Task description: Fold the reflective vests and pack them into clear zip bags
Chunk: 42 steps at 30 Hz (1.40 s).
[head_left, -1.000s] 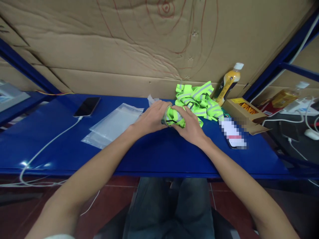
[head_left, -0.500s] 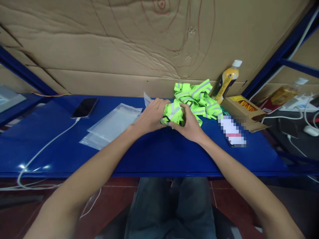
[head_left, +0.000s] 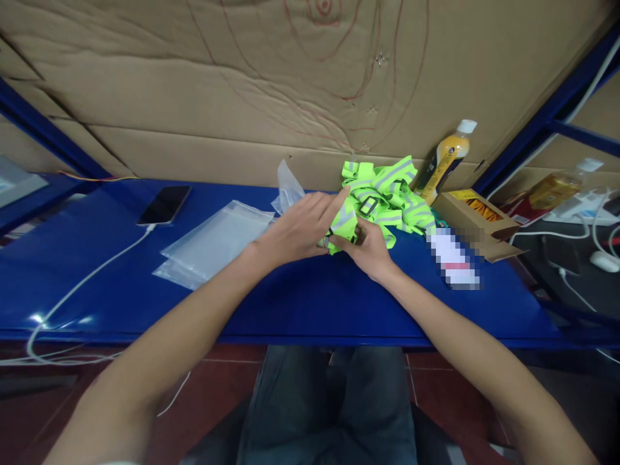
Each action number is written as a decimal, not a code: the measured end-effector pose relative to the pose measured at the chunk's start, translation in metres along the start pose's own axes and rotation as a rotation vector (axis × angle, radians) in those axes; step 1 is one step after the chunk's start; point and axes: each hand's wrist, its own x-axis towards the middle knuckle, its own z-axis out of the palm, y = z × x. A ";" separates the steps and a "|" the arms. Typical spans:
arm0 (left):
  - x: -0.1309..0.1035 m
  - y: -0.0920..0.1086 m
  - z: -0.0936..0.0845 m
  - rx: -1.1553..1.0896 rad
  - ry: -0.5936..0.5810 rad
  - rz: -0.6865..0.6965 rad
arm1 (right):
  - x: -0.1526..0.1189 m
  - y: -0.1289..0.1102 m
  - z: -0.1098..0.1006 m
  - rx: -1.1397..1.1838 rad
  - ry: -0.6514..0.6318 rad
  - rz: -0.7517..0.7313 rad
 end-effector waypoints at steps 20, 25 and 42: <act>0.005 0.016 0.010 0.172 -0.013 -0.035 | -0.002 -0.008 -0.001 0.035 0.001 0.114; 0.003 0.010 0.019 -0.080 0.018 -0.124 | 0.000 -0.021 -0.006 0.133 -0.159 0.223; 0.008 0.029 0.016 0.087 -0.033 -0.163 | 0.001 -0.015 -0.004 0.245 -0.113 0.313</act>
